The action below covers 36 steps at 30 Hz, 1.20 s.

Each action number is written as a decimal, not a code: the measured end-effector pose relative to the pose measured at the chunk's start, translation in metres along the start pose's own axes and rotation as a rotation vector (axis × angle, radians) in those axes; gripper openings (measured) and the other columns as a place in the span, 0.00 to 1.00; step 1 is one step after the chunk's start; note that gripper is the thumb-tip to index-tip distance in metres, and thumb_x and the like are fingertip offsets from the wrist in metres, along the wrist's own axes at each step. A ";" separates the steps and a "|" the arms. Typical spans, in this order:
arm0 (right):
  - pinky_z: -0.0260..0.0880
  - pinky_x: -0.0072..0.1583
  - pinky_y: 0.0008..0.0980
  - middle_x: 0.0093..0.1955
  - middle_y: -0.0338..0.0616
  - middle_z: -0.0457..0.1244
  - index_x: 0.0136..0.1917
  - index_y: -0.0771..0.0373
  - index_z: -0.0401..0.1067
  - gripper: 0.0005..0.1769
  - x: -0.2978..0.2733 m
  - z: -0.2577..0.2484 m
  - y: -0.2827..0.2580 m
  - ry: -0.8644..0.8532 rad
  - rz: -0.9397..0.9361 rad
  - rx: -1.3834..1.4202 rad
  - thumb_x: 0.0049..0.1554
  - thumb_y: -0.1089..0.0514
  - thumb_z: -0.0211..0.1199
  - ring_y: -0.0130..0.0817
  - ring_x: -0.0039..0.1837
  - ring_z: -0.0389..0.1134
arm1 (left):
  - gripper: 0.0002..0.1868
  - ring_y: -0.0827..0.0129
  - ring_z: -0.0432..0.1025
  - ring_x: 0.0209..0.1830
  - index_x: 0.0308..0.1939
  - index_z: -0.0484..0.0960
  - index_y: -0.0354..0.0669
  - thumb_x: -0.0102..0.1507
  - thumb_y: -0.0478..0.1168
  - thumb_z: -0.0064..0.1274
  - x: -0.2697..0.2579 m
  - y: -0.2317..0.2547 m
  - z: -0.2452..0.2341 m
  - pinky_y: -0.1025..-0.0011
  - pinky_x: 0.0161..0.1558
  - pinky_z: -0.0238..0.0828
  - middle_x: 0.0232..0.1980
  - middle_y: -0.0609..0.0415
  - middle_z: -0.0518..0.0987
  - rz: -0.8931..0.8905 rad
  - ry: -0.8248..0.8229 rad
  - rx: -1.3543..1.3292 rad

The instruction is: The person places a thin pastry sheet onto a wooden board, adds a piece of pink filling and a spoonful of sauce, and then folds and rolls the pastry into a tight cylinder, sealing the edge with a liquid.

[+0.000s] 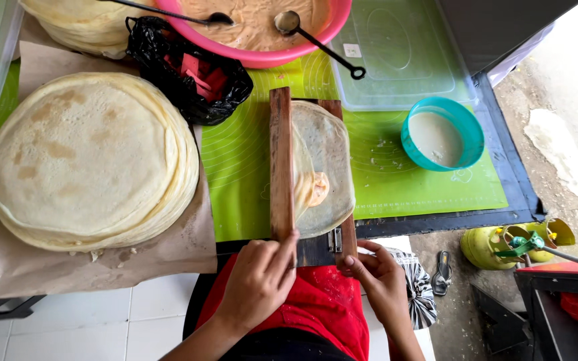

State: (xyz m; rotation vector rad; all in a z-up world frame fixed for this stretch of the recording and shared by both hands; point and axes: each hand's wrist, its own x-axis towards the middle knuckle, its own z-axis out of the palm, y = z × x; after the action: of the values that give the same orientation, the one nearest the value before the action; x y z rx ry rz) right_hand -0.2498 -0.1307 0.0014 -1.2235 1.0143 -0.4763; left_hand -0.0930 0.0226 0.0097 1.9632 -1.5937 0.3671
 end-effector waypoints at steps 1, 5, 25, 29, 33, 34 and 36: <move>0.74 0.44 0.37 0.41 0.62 0.70 0.55 0.73 0.65 0.24 0.001 -0.002 0.006 0.004 -0.007 0.000 0.44 0.64 0.63 0.43 0.40 0.71 | 0.30 0.67 0.61 0.33 0.61 0.66 0.33 0.56 0.37 0.56 -0.001 0.000 -0.004 0.69 0.41 0.66 0.34 0.55 0.66 0.005 0.006 -0.001; 0.73 0.45 0.34 0.41 0.60 0.68 0.48 0.73 0.66 0.14 -0.002 0.001 0.019 -0.023 -0.057 0.148 0.49 0.65 0.60 0.42 0.41 0.70 | 0.27 0.66 0.65 0.34 0.56 0.60 0.35 0.56 0.35 0.50 -0.016 -0.007 -0.007 0.72 0.38 0.62 0.38 0.48 0.69 -0.562 0.030 -0.633; 0.76 0.50 0.31 0.46 0.54 0.68 0.53 0.71 0.66 0.18 -0.007 -0.007 -0.001 -0.116 -0.292 -0.115 0.48 0.67 0.61 0.39 0.47 0.72 | 0.20 0.64 0.64 0.40 0.47 0.75 0.42 0.54 0.44 0.58 0.023 -0.022 -0.016 0.66 0.37 0.60 0.44 0.55 0.71 -0.054 -0.142 -0.065; 0.67 0.49 0.28 0.50 0.41 0.63 0.53 0.58 0.71 0.18 -0.002 0.007 -0.032 -0.049 -0.723 -0.728 0.48 0.57 0.64 0.32 0.50 0.66 | 0.14 0.65 0.65 0.38 0.43 0.77 0.44 0.55 0.42 0.57 0.031 -0.030 -0.011 0.67 0.36 0.59 0.39 0.57 0.73 0.047 -0.231 -0.018; 0.64 0.51 0.30 0.49 0.46 0.61 0.55 0.60 0.70 0.18 0.015 0.026 -0.050 -0.196 -0.907 -0.790 0.50 0.56 0.63 0.36 0.50 0.64 | 0.21 0.65 0.66 0.38 0.45 0.79 0.43 0.56 0.52 0.56 0.044 -0.042 -0.005 0.65 0.41 0.60 0.37 0.54 0.75 -0.043 -0.252 -0.265; 0.64 0.51 0.30 0.49 0.46 0.61 0.55 0.60 0.70 0.18 0.020 0.029 -0.049 -0.206 -0.907 -0.786 0.50 0.56 0.63 0.36 0.50 0.64 | 0.21 0.65 0.66 0.38 0.45 0.79 0.43 0.56 0.52 0.56 0.057 -0.048 -0.001 0.65 0.41 0.60 0.37 0.54 0.75 -0.052 -0.253 -0.260; 0.63 0.53 0.32 0.45 0.43 0.59 0.54 0.59 0.70 0.18 0.030 0.036 -0.048 -0.198 -0.953 -0.837 0.50 0.56 0.65 0.37 0.48 0.61 | 0.11 0.64 0.68 0.39 0.36 0.78 0.38 0.63 0.42 0.45 0.084 -0.061 0.008 0.69 0.44 0.65 0.36 0.50 0.76 -0.268 -0.232 -0.314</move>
State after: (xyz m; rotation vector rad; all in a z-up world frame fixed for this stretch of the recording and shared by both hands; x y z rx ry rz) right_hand -0.1946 -0.1502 0.0347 -2.4694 0.3755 -0.6542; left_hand -0.0146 -0.0420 0.0337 1.9869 -1.3950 -0.2139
